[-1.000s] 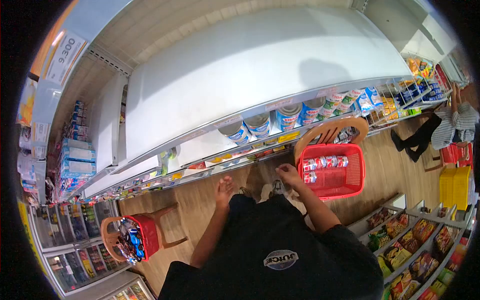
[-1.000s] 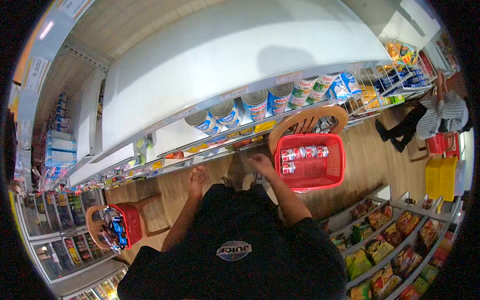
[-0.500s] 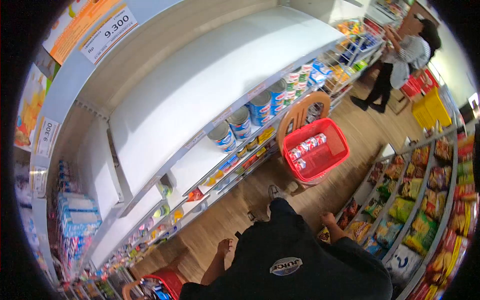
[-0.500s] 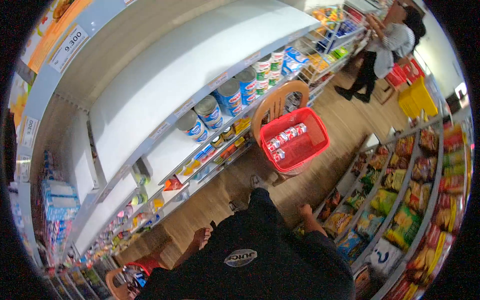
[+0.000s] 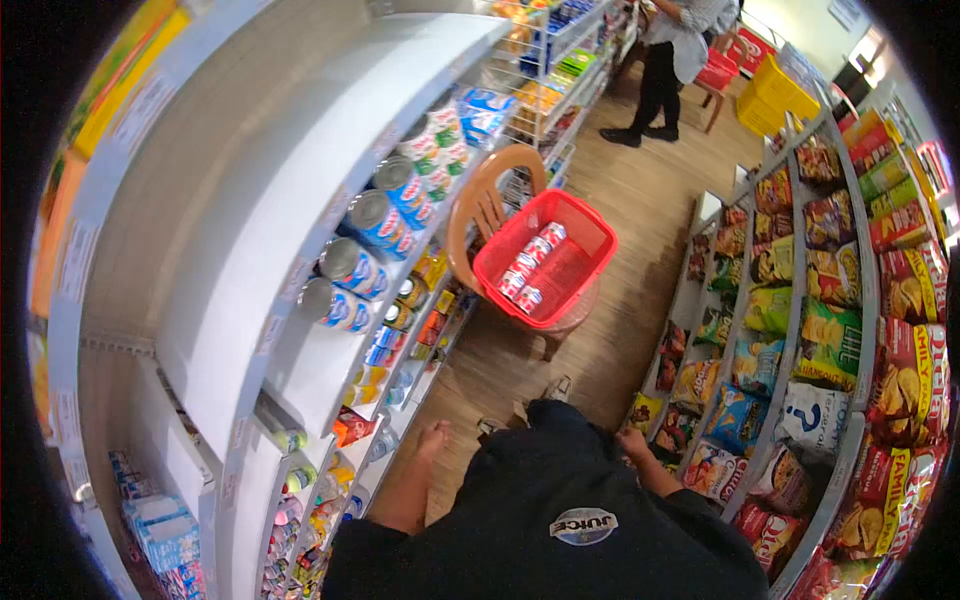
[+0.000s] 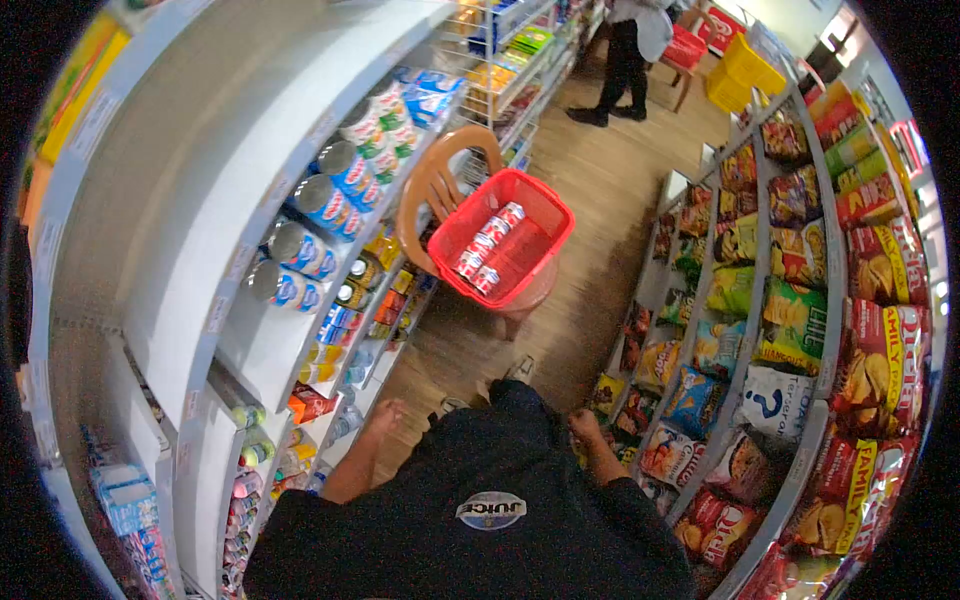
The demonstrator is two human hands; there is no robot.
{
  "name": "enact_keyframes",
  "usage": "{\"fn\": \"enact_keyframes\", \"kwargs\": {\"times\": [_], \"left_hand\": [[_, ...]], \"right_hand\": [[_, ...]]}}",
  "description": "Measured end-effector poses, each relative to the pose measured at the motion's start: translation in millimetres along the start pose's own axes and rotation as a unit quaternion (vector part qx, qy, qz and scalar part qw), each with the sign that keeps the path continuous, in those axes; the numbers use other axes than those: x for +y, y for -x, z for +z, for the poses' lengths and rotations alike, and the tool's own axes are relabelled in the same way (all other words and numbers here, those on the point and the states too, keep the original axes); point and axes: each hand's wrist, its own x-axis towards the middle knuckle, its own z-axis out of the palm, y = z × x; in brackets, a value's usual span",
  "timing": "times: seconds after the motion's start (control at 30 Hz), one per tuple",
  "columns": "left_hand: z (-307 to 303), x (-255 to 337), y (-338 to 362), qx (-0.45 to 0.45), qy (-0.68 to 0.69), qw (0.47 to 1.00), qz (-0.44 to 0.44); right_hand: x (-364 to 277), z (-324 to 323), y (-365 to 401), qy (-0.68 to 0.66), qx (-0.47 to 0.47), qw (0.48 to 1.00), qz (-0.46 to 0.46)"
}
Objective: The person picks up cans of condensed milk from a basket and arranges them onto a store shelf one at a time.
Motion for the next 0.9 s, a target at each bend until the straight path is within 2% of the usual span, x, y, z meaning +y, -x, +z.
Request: {"fn": "enact_keyframes", "kwargs": {"times": [0.03, 0.07, 0.1, 0.13, 0.2, 0.23, 0.27, 0.3, 0.33, 0.37, 0.43, 0.47, 0.53, 0.57, 0.6, 0.63, 0.7, 0.77, 0.83, 0.9], "left_hand": [[-3.9, -2.0, -30.2, -0.039, -0.072, 0.996, 0.031], [1.5, -0.3, -46.4, -0.079, -0.143, 0.985, 0.062], [15.4, 8.8, -43.2, -0.084, -0.149, 0.984, 0.056], [29.3, 30.8, -41.5, -0.08, -0.141, 0.985, 0.054], [47.5, 55.0, -51.3, -0.074, -0.15, 0.985, 0.04], [58.6, 54.8, -65.5, -0.076, -0.187, 0.977, 0.077], [72.3, 62.5, -77.6, -0.08, -0.22, 0.965, 0.115], [89.3, 93.0, -62.9, -0.087, -0.223, 0.964, 0.115], [108.1, 128.7, -41.4, -0.094, -0.224, 0.963, 0.114], [123.3, 149.0, -34.1, -0.096, -0.23, 0.963, 0.108], [147.5, 178.3, -30.8, -0.076, -0.197, 0.954, 0.214], [157.6, 191.5, -35.0, -0.09, -0.147, 0.965, 0.196], [178.5, 222.7, -34.4, -0.103, -0.096, 0.975, 0.17], [190.5, 247.9, -24.3, -0.122, 0.055, 0.986, 0.104], [202.4, 264.7, -25.2, -0.137, 0.204, 0.969, 0.033], [214.5, 274.7, -38.9, -0.137, 0.205, 0.969, 0.024], [234.7, 290.2, -70.9, -0.156, 0.305, 0.937, -0.07], [258.1, 284.3, -116.5, -0.13, 0.295, 0.943, -0.079], [274.7, 278.2, -160.6, -0.107, 0.288, 0.948, -0.087], [291.3, 270.1, -196.6, -0.043, 0.208, 0.972, -0.101]], "right_hand": [[-6.1, -1.6, 3.7, -0.005, -0.001, 1.0, 0.009], [-7.4, -3.7, 3.5, -0.082, 0.015, 0.996, -0.015], [-3.9, -10.2, -0.9, -0.155, 0.032, 0.987, -0.041], [-4.3, -20.0, -12.6, -0.159, 0.031, 0.986, -0.037], [4.3, -17.1, -27.0, -0.159, -0.015, 0.983, -0.091], [19.6, -5.5, -46.0, -0.166, -0.023, 0.983, -0.08], [37.2, 8.9, -79.4, -0.232, -0.017, 0.97, -0.068], [51.4, 18.2, -98.0, -0.297, -0.01, 0.953, -0.055], [13.7, -10.5, -59.3, -0.334, -0.029, 0.942, 0.007], [1.1, -16.1, -61.0, -0.336, -0.032, 0.941, 0.016], [-11.7, -22.0, -70.1, -0.324, -0.016, 0.946, -0.015], [-19.3, -21.8, -81.9, -0.324, -0.019, 0.946, -0.008], [-38.0, -19.9, -112.5, -0.203, 0.012, 0.967, -0.152], [-62.9, -26.5, -113.8, -0.186, 0.048, 0.956, -0.222], [-94.8, -33.4, -108.6, -0.168, 0.084, 0.939, -0.289], [-125.2, -40.8, -110.7, -0.176, 0.058, 0.939, -0.291], [-188.3, -55.4, -111.2, -0.192, 0.017, 0.943, -0.272], [-251.8, -63.5, -109.3, -0.198, 0.003, 0.95, -0.241], [-302.8, -61.2, -126.2, -0.292, -0.059, 0.914, -0.274], [-341.0, -46.5, -164.9, -0.266, -0.049, 0.919, -0.286]]}}
